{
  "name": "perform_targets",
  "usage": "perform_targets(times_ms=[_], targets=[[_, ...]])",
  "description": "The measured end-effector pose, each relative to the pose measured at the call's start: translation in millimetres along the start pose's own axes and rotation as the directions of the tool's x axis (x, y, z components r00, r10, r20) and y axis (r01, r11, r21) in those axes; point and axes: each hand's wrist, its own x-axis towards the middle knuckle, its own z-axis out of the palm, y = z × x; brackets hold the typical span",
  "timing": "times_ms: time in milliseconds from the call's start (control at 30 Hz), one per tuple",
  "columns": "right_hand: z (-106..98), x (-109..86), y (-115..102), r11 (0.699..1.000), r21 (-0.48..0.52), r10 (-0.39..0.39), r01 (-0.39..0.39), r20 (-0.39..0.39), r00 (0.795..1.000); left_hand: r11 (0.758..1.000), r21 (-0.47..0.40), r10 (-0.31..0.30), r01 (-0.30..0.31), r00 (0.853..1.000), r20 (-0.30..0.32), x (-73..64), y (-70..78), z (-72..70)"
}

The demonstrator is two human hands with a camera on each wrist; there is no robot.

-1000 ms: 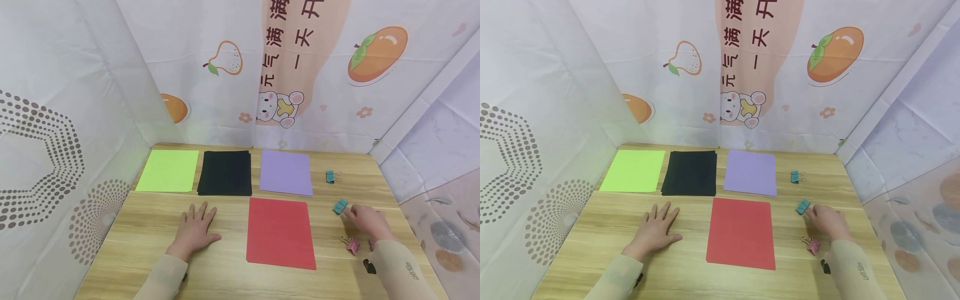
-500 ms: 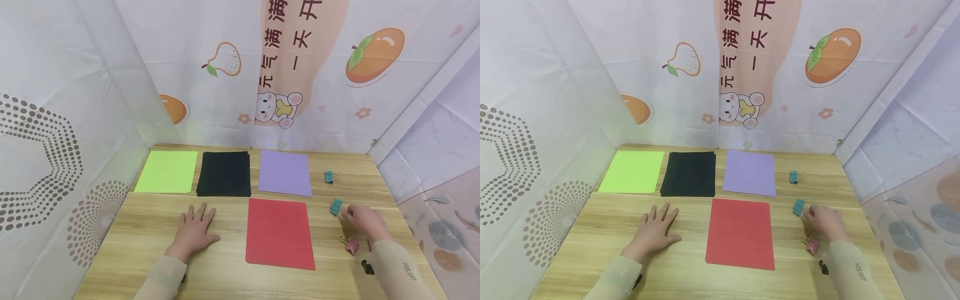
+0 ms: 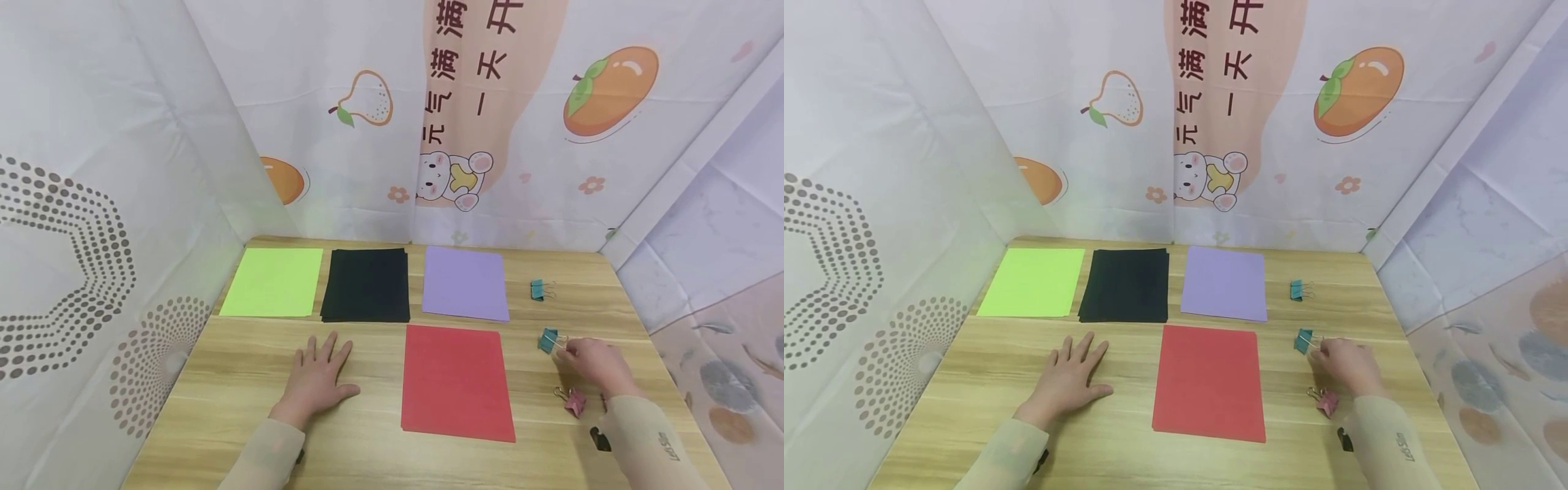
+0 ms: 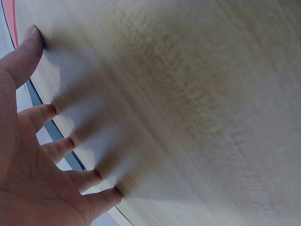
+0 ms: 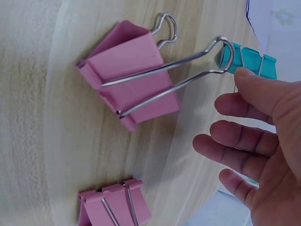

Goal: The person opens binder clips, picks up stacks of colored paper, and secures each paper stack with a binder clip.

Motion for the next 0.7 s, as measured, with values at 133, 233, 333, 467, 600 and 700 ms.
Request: perform_targets(times_ms=[133,233,333,467,600,700], targets=[[1.6,-1.1,0.1,1.000,-0.005,-0.008,0.008,-0.015,1.000,1.000,-0.002,-0.003,0.003,1.000,0.008,-0.4,0.3,-0.6],[2.2,-1.6,-0.3,1.000,-0.007,-0.012,0.012,-0.028,1.000,1.000,-0.003,-0.003,0.003,1.000,0.009,-0.6,0.4,-0.6],[3.2,-1.8,-0.7,1.000,-0.015,-0.022,0.021,-0.043,0.999,1.000,-0.003,-0.001,0.001,1.000,0.002,-1.0,0.5,-0.4],[6.0,-2.2,-0.8,1.000,-0.018,-0.024,0.023,-0.046,0.999,1.000,-0.003,0.005,-0.005,1.000,-0.012,-1.5,0.7,0.1],[7.1,-2.9,-1.4,1.000,-0.001,-0.013,0.013,-0.029,0.999,1.000,-0.004,0.005,-0.005,1.000,-0.013,-1.9,1.5,-0.7],[7.1,-2.6,-1.6,1.000,0.024,-0.001,0.001,-0.002,1.000,1.000,-0.002,0.005,-0.005,1.000,-0.010,-2.0,1.7,-1.3]])
